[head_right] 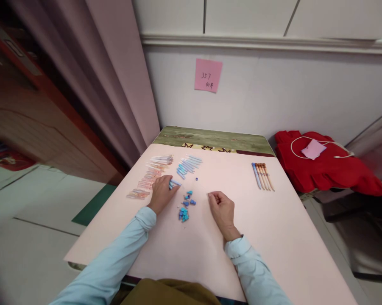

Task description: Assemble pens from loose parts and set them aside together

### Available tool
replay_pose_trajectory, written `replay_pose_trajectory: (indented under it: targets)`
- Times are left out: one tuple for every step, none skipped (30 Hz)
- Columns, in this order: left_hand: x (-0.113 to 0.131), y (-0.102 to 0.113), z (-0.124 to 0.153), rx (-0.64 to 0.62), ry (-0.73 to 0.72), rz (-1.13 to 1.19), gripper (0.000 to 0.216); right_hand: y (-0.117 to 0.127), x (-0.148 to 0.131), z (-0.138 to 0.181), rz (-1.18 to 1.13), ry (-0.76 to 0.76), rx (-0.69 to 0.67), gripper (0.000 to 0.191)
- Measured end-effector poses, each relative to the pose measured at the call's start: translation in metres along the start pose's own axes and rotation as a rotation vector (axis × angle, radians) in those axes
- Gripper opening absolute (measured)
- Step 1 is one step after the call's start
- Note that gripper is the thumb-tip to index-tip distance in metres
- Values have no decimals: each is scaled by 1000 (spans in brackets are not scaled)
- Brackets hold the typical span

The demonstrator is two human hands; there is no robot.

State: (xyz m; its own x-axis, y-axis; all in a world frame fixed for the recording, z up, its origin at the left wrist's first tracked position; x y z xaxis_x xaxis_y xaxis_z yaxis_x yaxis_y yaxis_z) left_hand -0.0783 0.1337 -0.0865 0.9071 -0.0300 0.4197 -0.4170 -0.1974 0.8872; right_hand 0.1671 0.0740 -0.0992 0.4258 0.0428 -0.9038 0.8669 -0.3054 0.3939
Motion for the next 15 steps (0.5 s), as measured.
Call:
replay_pose_trajectory:
  targets:
    - [1,1,-2,-3,2,-1,40,0,0,0,-3,-3,-2,36]
    - [2,2,-4,-6,-3,4,42,0,0,0,-5,-6,-4,36]
    - [3,3,-8,-11,-26,14,42,-1,0,0,-5,-8,-6,36]
    - [5,3,-13,-21,-70,26,39,-1,0,0,-5,-11,-8,35]
    - [7,3,-19,-40,-131,37,35,-1,-1,0,-5,-13,-10,36]
    - [9,3,-25,-66,-203,42,31,0,-1,0,-5,-16,-9,36]
    - [11,2,-31,-98,-271,39,28,0,-2,0,-6,-18,-7,36]
    - [12,1,-37,-126,-327,30,28,0,-2,0,-8,-19,-5,36]
    - [12,1,-42,-145,-368,15,27,0,-2,0,-10,-20,-3,36]
    - [12,0,-47,-155,-396,-2,27,0,-2,0,-12,-18,-1,36]
    - [11,1,-50,-155,-415,-19,25,0,-1,-1,-15,-16,2,36]
    - [10,1,-52,-150,-431,-35,23,0,-1,-1,-19,-12,2,36]
    - [9,2,-53,-147,-447,-46,21,0,-1,-1,-23,-8,2,36]
    - [7,2,-54,-148,-463,-54,18,-1,0,-1,-28,-6,2,36]
    - [5,3,-54,-156,-477,-54,15,-1,0,-1,-31,-5,1,35]
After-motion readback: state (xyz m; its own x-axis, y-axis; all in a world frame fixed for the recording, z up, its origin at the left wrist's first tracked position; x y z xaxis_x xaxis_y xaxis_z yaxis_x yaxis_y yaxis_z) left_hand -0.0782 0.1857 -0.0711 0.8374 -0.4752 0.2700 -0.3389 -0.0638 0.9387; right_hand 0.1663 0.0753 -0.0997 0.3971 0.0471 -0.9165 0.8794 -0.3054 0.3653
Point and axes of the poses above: each hand's wrist, its own z-axis away from the middle knuckle, its own y-axis out of the back of the hand, x = y × z, the point moved 2 cm from there along -z, towards the middle knuckle, and after that the axes turned 3 degrees about y, right-handed, at the moved point
